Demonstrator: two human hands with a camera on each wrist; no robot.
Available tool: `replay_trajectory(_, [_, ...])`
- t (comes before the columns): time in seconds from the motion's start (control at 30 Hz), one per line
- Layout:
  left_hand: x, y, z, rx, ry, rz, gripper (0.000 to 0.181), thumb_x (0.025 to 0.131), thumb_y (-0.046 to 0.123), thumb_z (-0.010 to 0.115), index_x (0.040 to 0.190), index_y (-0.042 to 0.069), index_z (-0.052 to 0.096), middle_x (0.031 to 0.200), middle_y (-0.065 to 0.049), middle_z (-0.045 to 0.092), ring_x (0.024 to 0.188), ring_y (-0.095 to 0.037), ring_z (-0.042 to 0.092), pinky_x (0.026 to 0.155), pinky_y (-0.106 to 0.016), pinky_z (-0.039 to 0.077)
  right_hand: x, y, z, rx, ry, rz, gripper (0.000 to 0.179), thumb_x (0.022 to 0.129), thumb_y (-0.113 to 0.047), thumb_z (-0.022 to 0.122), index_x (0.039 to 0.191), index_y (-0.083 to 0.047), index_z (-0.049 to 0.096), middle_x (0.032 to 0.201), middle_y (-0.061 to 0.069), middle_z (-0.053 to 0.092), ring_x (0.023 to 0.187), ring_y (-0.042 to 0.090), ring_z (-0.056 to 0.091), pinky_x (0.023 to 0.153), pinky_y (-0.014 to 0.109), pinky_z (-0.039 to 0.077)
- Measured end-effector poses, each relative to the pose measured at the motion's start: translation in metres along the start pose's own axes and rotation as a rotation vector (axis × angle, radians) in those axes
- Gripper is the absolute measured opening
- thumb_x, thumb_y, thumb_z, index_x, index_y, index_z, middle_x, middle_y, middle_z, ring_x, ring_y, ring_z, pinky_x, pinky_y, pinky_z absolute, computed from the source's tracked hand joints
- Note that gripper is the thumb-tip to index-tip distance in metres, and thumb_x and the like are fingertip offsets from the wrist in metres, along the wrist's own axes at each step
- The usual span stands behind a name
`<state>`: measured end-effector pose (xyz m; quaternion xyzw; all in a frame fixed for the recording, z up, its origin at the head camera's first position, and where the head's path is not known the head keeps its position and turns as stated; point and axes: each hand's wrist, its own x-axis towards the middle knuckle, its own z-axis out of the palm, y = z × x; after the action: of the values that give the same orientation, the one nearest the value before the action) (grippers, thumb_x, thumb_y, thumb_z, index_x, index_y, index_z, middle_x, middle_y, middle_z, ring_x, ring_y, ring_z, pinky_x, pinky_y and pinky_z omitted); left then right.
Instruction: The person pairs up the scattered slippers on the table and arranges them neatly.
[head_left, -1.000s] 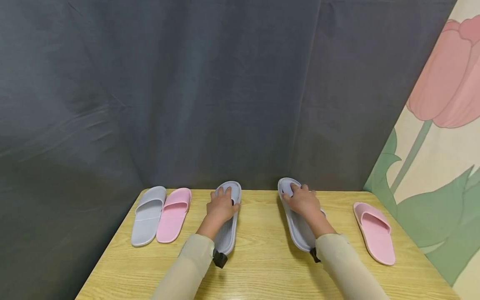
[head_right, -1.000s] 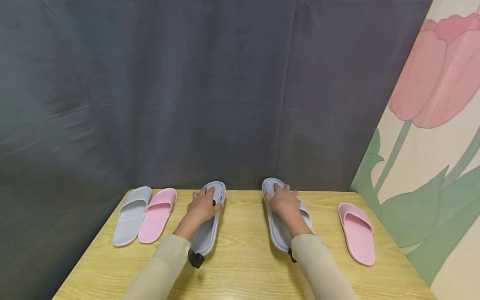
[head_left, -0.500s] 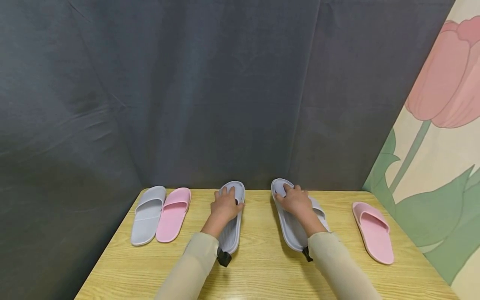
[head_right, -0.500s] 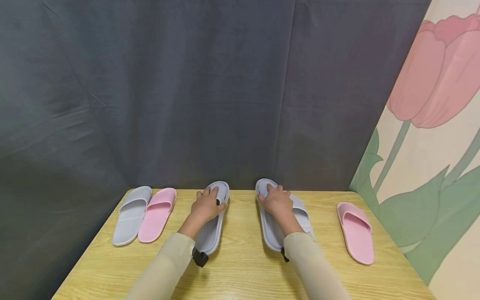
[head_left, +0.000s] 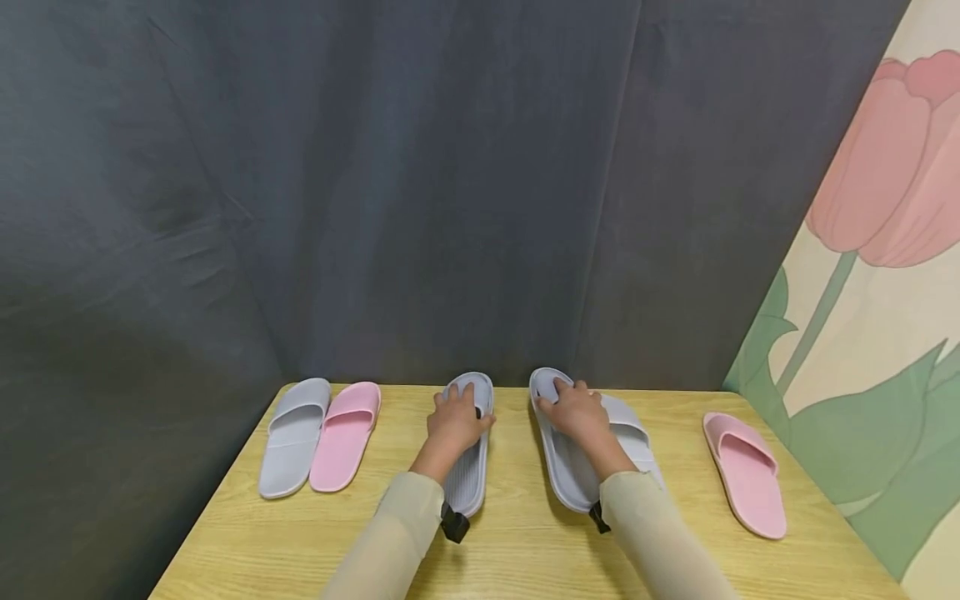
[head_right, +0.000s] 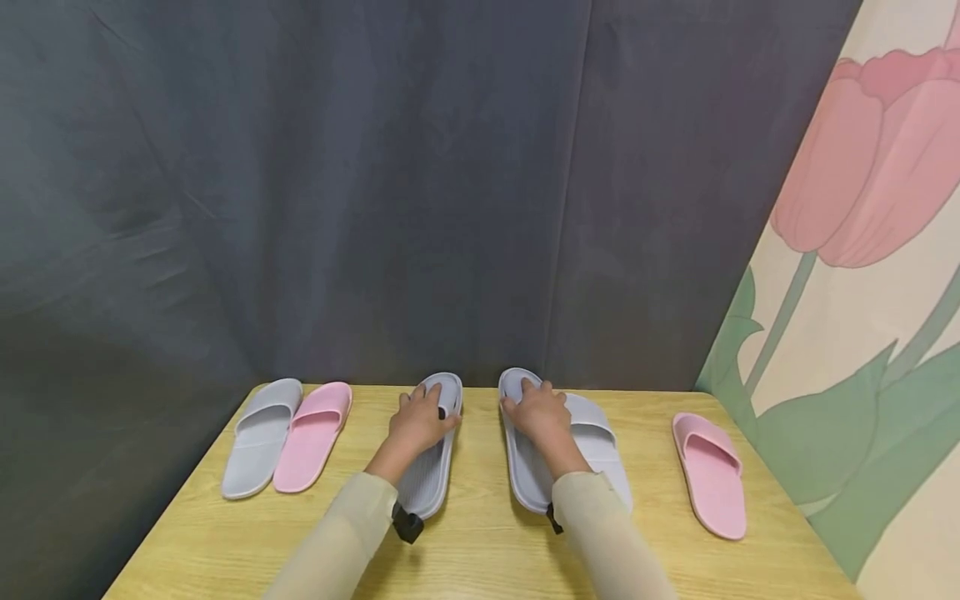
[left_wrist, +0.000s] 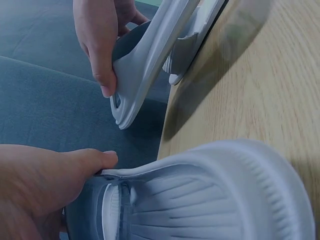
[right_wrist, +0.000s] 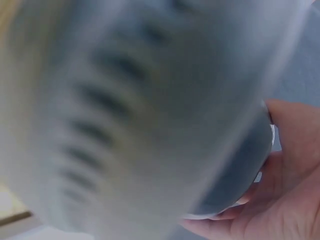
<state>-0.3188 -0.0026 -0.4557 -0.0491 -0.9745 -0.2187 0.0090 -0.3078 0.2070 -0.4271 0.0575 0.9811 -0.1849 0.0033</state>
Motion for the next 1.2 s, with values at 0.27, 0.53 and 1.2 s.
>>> replay_trajectory(0.27, [-0.001, 0.004, 0.011, -0.013, 0.024, -0.001, 0.077, 0.092, 0.048, 0.071, 0.151, 0.008, 0.044, 0.155, -0.020, 0.040, 0.137, -0.044, 0.038, 0.093, -0.062, 0.048, 0.000, -0.004, 0.012, 0.010, 0.018, -0.001, 0.068, 0.097, -0.047, 0.056, 0.151, -0.006, 0.046, 0.145, 0.032, 0.043, 0.124, 0.060, 0.045, 0.095, 0.067, 0.043])
replay_trajectory(0.53, [0.000, 0.004, 0.017, -0.017, 0.007, -0.001, 0.076, 0.093, 0.047, 0.070, 0.152, 0.007, 0.044, 0.155, -0.021, 0.039, 0.139, -0.045, 0.037, 0.094, -0.063, 0.047, 0.005, -0.006, 0.025, 0.015, 0.042, 0.004, 0.067, 0.096, -0.047, 0.057, 0.149, -0.008, 0.049, 0.144, 0.032, 0.045, 0.123, 0.061, 0.046, 0.092, 0.067, 0.045])
replay_trajectory(1.2, [0.006, 0.011, 0.027, -0.009, 0.006, 0.003, 0.077, 0.093, 0.051, 0.068, 0.151, 0.004, 0.044, 0.153, -0.023, 0.041, 0.137, -0.046, 0.038, 0.093, -0.060, 0.049, 0.015, -0.008, 0.038, -0.014, 0.032, -0.016, 0.065, 0.099, -0.047, 0.055, 0.147, -0.004, 0.050, 0.143, 0.035, 0.046, 0.123, 0.058, 0.049, 0.101, 0.063, 0.040])
